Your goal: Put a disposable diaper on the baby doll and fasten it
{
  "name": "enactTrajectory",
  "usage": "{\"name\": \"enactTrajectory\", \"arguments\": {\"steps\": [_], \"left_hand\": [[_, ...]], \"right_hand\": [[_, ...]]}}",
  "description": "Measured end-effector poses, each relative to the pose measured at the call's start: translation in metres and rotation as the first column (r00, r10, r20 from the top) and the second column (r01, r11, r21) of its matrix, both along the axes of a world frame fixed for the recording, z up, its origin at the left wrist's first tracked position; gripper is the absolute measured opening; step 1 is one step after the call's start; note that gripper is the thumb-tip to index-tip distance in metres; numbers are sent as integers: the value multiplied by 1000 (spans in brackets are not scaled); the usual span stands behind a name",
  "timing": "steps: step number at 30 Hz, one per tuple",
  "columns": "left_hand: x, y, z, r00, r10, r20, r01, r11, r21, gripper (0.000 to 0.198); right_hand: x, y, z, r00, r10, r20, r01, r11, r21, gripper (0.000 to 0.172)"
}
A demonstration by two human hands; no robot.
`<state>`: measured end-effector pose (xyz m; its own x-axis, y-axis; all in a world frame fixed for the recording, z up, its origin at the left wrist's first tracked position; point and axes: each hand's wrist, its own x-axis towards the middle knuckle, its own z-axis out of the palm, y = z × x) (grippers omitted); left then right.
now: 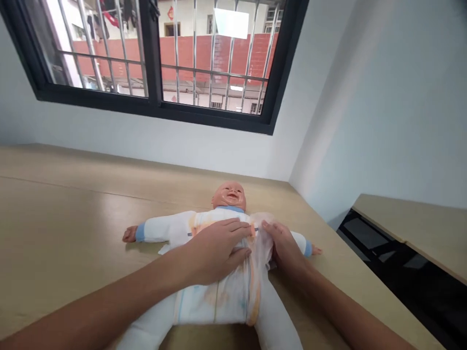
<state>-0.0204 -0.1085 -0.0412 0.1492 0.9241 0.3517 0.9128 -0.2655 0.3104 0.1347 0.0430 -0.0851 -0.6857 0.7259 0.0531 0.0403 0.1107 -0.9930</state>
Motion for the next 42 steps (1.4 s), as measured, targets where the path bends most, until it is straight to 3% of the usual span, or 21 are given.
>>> {"name": "enactTrajectory", "arguments": {"steps": [4,7,12,18,23,27,34,39,42], "left_hand": [[-2,-2,3,999,46,-24,-48,995,-90,50],[-1,-3,6,996,73,-55,-81,985,-155,60],[0,-4,9,994,94,-64,-105,974,-203,67],[2,-4,6,993,119,-23,-121,980,-156,68],[4,-4,12,992,120,-27,-123,972,-201,67],[6,-6,15,992,113,-51,-123,955,-269,78],[3,-9,18,986,116,-116,-149,927,-345,81],[3,-10,18,970,-75,-233,0,952,-305,51],[4,-9,16,967,-76,-244,-2,953,-304,46]], "right_hand": [[23,3,-3,979,-155,-129,160,987,29,39],[33,6,-4,964,-229,-136,242,966,95,39],[30,4,-11,994,-95,-55,99,992,83,45],[23,-10,-9,991,79,111,-70,994,-89,59],[17,-17,-5,996,85,24,-79,980,-182,57],[18,-14,-5,997,65,33,-56,970,-235,50],[21,-3,-7,955,105,276,-80,992,-101,30],[23,3,-10,914,93,394,-122,991,49,29],[30,13,-14,922,114,371,-155,985,82,29]]}}
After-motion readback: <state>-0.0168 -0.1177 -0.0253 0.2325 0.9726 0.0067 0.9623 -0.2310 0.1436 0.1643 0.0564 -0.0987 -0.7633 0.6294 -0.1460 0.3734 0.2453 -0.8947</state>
